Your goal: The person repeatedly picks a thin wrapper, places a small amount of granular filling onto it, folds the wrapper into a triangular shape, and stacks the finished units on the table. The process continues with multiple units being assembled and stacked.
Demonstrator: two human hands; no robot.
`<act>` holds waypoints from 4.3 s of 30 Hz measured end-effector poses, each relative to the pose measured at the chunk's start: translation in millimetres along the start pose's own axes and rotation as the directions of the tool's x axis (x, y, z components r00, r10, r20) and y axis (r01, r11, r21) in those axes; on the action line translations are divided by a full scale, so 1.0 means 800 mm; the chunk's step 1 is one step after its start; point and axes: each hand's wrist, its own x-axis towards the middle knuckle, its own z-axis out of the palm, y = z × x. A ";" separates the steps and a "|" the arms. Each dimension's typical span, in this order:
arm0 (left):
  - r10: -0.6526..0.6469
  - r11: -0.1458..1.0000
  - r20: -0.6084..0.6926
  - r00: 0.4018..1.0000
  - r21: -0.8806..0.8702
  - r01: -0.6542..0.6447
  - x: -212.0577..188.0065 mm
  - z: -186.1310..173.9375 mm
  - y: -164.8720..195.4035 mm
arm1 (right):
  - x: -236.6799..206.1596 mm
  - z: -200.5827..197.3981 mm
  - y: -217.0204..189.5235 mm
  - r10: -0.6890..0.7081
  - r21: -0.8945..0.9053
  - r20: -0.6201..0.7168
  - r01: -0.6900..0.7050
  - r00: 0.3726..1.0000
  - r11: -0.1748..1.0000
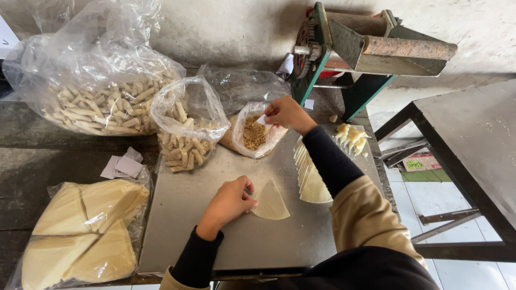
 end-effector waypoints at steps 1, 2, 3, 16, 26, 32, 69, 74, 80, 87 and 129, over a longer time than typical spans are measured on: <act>-0.007 1.000 0.004 1.000 0.000 0.007 0.000 0.000 0.000 | -0.016 -0.005 -0.004 -0.003 0.001 0.016 0.003 1.000 1.000; -0.006 1.000 0.008 1.000 -0.012 0.006 0.000 -0.001 -0.001 | -0.034 -0.007 -0.009 -0.003 0.003 0.034 0.003 0.999 1.000; -0.008 1.000 0.014 1.000 -0.026 0.009 0.000 -0.001 -0.002 | -0.053 -0.005 -0.013 -0.003 -0.003 0.072 0.003 0.997 1.000; 0.012 0.996 -0.138 0.990 0.093 0.001 -0.038 0.018 0.012 | -0.213 0.088 -0.009 0.053 -0.060 0.134 -0.045 0.990 0.997; -0.012 0.999 -0.247 0.969 -0.037 0.003 -0.054 0.035 0.004 | -0.234 0.117 -0.032 -0.304 -0.395 0.037 0.293 0.952 0.871; -0.029 0.998 -0.267 0.963 -0.063 0.013 -0.056 0.039 0.002 | -0.265 0.119 -0.037 -0.481 -0.568 0.144 0.470 0.865 0.676; 0.322 0.947 -0.478 0.817 0.150 -0.285 -0.056 0.094 0.012 | -0.329 0.157 -0.002 -0.157 -0.555 -0.393 -0.098 0.906 0.826; 0.408 0.913 -0.489 0.771 0.226 -0.339 -0.057 0.095 0.009 | -0.325 0.162 0.004 -0.147 -0.481 -0.406 -0.074 0.902 0.874; 0.403 0.915 -0.470 0.785 0.230 -0.332 -0.057 0.096 0.008 | -0.330 0.163 -0.003 0.002 -0.330 -0.439 -0.164 0.898 0.930; 0.416 0.909 -0.475 0.775 0.234 -0.345 -0.055 0.097 0.006 | -0.332 0.164 0.010 -0.124 -0.471 -0.455 -0.121 0.882 0.874; 0.563 0.722 -0.183 0.806 0.583 -0.372 -0.044 0.059 0.005 | -0.278 0.142 -0.010 -0.132 -0.360 -0.118 0.081 0.984 0.929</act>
